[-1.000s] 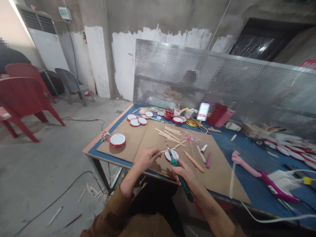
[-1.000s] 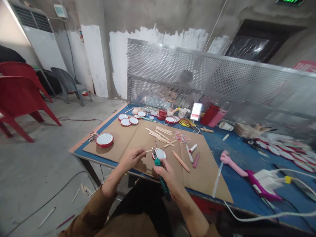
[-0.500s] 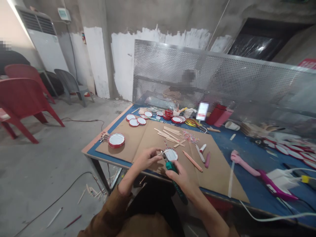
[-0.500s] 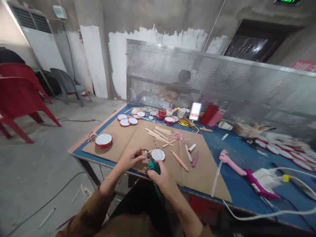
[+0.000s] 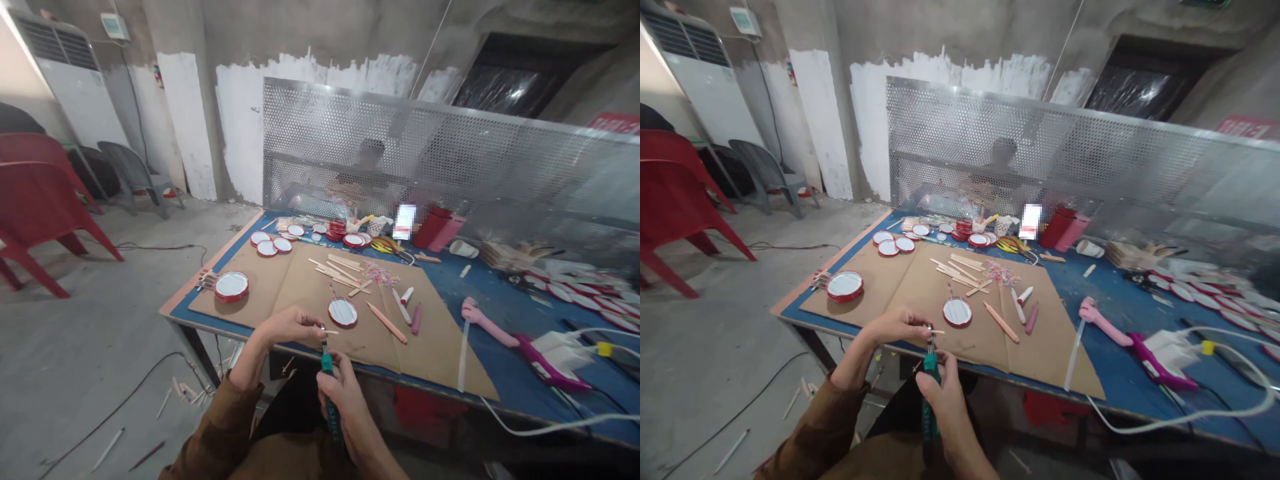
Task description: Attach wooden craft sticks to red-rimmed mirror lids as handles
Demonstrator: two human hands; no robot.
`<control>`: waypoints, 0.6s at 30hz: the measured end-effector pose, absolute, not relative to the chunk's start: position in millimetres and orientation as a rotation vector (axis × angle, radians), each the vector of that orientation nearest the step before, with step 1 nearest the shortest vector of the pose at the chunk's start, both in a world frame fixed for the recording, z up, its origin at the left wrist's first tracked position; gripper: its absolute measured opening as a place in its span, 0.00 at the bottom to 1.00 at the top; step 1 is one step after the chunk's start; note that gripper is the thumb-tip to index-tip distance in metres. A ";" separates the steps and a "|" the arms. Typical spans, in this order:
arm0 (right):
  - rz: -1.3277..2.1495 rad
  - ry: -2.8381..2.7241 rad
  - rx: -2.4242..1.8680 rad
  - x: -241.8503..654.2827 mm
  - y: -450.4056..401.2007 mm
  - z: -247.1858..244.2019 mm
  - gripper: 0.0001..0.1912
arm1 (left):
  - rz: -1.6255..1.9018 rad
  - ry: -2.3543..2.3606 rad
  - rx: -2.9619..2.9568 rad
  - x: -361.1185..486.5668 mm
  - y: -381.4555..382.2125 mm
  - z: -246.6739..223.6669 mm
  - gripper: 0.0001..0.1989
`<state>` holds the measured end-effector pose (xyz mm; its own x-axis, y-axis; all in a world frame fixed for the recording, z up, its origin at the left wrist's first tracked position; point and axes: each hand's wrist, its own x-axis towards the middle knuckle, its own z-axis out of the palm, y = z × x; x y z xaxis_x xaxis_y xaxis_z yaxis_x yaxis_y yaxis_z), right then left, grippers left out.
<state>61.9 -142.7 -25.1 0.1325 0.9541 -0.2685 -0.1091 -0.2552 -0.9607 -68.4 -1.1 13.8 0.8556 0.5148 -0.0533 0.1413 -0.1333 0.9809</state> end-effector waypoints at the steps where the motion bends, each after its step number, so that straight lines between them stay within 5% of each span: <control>1: 1.340 -0.861 -1.371 59.7 -144.5 -30.1 0.28 | 0.333 0.514 1.718 -68.0 -0.7 13.2 0.22; 9: 1.369 -0.933 -1.302 59.8 -159.4 -31.0 0.32 | 0.280 0.475 1.808 -71.9 3.2 9.7 0.21; 18: 1.325 -0.843 -1.468 59.4 -167.0 -18.6 0.22 | 0.338 0.560 1.840 -65.0 -9.5 13.3 0.17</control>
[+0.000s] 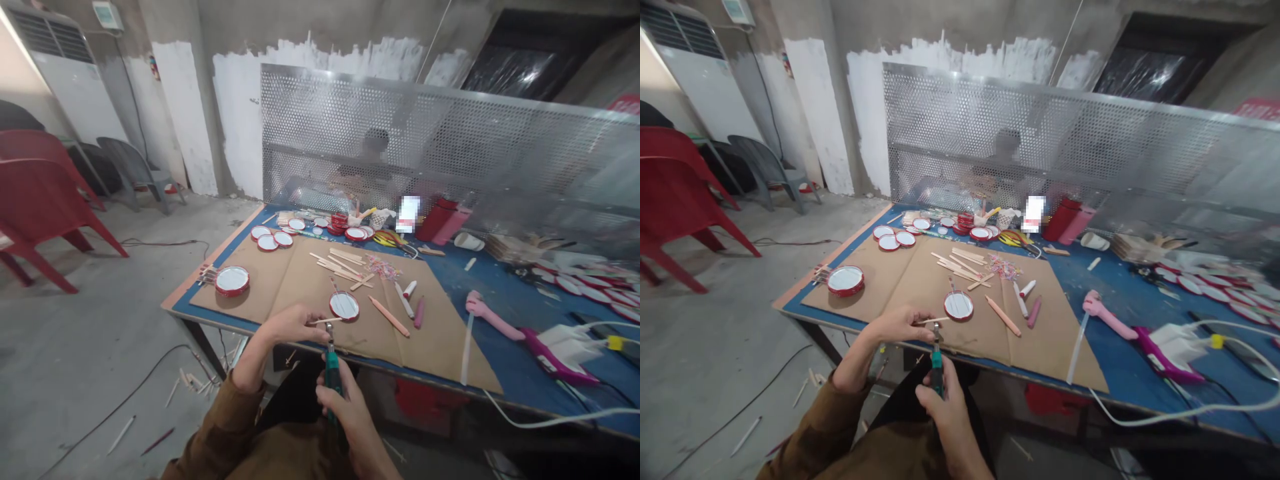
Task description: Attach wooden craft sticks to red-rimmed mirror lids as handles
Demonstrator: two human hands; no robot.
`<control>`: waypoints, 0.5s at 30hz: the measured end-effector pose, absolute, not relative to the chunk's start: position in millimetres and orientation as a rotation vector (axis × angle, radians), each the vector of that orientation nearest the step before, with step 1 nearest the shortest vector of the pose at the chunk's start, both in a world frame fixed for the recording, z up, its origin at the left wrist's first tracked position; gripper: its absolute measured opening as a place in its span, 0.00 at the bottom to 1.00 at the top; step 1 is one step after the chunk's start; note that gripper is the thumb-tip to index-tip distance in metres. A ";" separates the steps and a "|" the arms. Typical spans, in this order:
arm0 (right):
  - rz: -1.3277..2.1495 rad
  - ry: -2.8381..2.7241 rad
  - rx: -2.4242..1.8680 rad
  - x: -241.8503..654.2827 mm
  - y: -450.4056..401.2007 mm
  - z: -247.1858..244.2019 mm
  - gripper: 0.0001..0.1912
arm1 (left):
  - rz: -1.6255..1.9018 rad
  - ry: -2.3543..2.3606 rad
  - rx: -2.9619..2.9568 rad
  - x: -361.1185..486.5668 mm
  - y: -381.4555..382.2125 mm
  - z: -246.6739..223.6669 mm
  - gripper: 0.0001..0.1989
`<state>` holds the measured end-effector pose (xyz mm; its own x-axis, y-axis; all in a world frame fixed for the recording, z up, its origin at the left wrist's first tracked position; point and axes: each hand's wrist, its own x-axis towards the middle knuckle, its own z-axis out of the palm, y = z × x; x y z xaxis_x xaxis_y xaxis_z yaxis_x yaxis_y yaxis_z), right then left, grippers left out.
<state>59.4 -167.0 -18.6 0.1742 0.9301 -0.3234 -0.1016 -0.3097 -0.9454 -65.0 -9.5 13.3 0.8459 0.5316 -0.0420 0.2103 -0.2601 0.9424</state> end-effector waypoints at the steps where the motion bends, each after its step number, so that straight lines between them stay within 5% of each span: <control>1: 1.309 -0.829 -1.469 61.0 -167.5 -16.9 0.21 | 0.378 0.580 1.846 -64.7 -11.2 14.1 0.18; 15: 1.275 -0.871 -1.484 65.9 -164.4 -15.4 0.20 | 0.412 0.603 1.950 -71.7 -15.8 17.3 0.07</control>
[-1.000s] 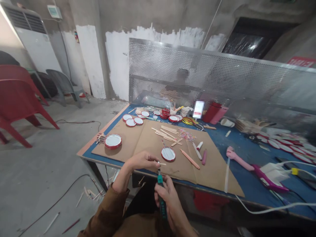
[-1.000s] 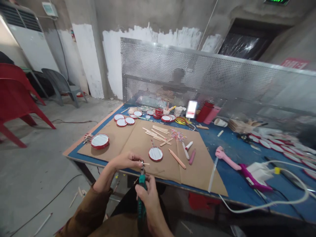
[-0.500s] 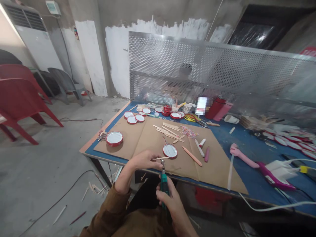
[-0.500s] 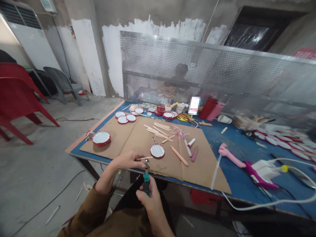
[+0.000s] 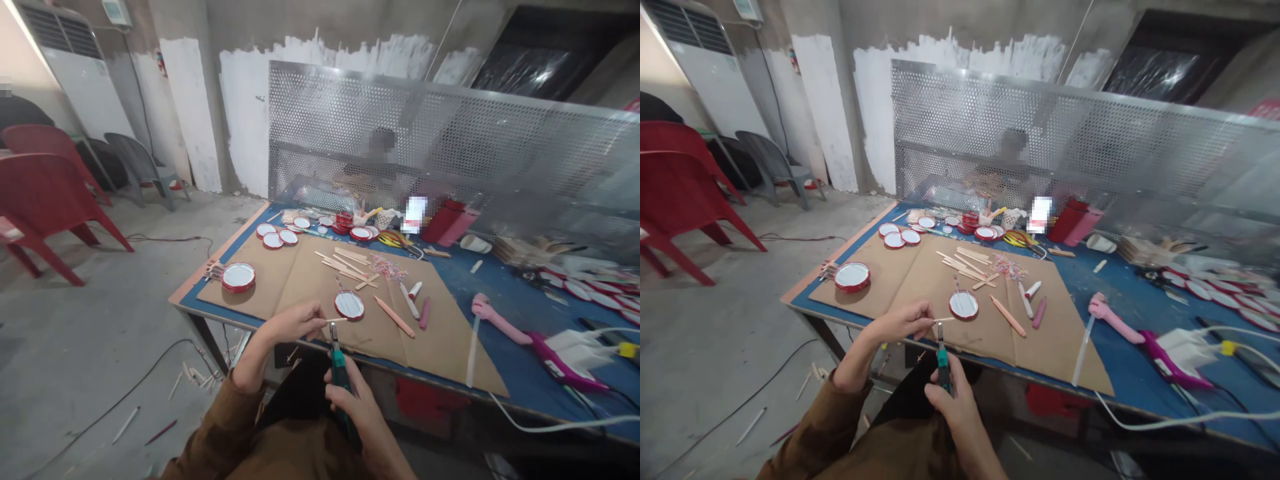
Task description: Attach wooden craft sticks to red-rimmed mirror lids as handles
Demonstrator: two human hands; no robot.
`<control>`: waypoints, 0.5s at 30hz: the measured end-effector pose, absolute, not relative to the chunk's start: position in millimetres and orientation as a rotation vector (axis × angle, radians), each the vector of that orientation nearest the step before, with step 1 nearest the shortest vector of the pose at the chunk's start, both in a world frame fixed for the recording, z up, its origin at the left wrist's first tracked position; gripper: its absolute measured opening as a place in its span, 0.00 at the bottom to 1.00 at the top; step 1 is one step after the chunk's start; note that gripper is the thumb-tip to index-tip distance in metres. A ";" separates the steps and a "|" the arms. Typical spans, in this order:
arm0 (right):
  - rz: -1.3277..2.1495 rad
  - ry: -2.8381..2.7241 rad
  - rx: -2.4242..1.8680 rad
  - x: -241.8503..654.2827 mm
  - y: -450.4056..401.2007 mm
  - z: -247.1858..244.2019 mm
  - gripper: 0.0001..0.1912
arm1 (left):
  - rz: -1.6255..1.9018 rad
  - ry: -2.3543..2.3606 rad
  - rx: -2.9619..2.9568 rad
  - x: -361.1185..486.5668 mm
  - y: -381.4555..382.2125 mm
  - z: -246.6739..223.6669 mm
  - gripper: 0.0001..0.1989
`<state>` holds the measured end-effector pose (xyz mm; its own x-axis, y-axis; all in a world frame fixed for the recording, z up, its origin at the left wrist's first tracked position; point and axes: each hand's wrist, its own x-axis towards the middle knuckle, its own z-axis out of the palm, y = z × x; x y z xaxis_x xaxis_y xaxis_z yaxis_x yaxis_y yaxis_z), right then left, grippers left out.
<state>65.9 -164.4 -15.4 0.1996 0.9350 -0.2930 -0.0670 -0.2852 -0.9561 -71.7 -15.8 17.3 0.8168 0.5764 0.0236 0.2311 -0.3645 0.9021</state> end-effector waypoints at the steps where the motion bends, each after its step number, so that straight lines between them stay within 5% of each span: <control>1: 1.282 -0.862 -1.489 65.4 -164.1 -13.9 0.19 | 0.408 0.596 1.957 -71.7 -15.6 16.7 0.07; 15: 1.252 -1.038 -1.473 68.7 -161.8 -18.5 0.13 | 0.422 0.680 2.102 -69.7 -16.7 22.2 0.05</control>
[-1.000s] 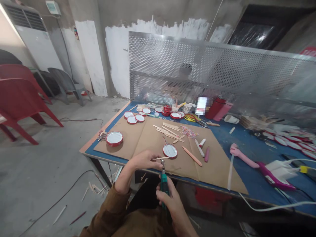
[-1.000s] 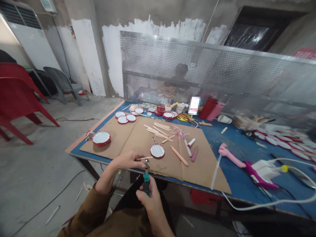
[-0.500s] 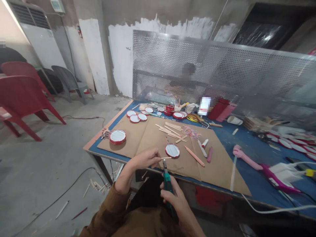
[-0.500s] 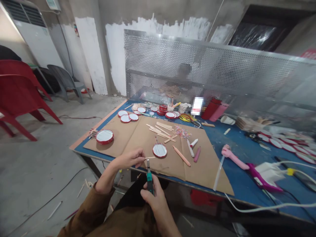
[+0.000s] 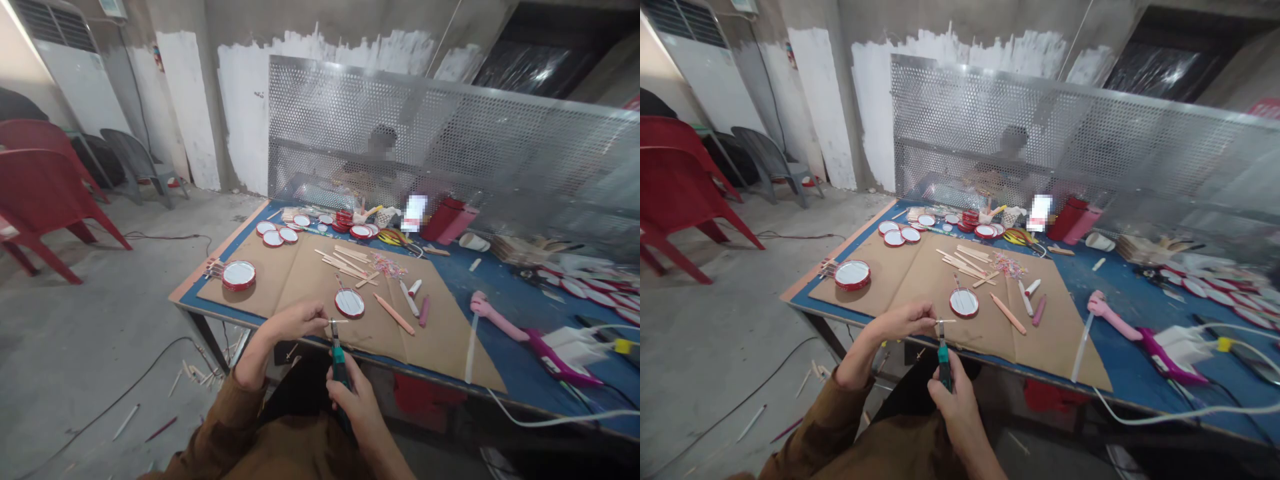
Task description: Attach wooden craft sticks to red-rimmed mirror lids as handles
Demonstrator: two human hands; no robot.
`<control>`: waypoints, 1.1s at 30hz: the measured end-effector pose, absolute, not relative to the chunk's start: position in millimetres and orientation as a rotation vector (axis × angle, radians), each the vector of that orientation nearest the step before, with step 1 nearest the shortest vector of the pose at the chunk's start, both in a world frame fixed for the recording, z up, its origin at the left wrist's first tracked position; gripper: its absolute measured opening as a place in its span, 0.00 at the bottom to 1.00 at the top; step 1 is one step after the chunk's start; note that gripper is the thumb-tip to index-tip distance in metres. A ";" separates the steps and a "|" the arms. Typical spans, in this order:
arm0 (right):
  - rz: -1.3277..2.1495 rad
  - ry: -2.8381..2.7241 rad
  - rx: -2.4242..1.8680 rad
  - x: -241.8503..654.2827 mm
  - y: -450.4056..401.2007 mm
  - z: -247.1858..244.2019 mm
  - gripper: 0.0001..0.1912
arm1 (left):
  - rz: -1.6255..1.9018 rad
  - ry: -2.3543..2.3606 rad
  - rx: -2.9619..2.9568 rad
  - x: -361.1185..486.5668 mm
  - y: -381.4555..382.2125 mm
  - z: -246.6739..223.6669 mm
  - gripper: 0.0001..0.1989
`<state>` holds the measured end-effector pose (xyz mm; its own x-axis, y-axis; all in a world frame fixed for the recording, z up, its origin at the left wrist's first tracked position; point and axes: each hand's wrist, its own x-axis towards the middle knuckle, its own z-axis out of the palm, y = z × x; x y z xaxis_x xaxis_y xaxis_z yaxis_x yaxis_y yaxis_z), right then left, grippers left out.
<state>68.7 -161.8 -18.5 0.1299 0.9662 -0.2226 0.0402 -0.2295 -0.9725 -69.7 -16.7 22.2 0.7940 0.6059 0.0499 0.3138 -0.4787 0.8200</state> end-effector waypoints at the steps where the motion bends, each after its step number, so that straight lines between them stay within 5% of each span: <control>1: 1.243 -1.042 -1.481 69.3 -161.2 -20.3 0.12 | 0.429 0.683 2.115 -69.0 -16.4 20.8 0.05; 15: 1.566 -0.773 -1.265 73.6 -163.3 -13.7 0.27 | 0.384 0.673 2.353 -71.9 -16.7 11.9 0.16; 33: 1.676 -0.633 -1.059 67.8 -156.7 -9.2 0.26 | 0.403 0.714 2.423 -75.1 -13.6 21.8 0.15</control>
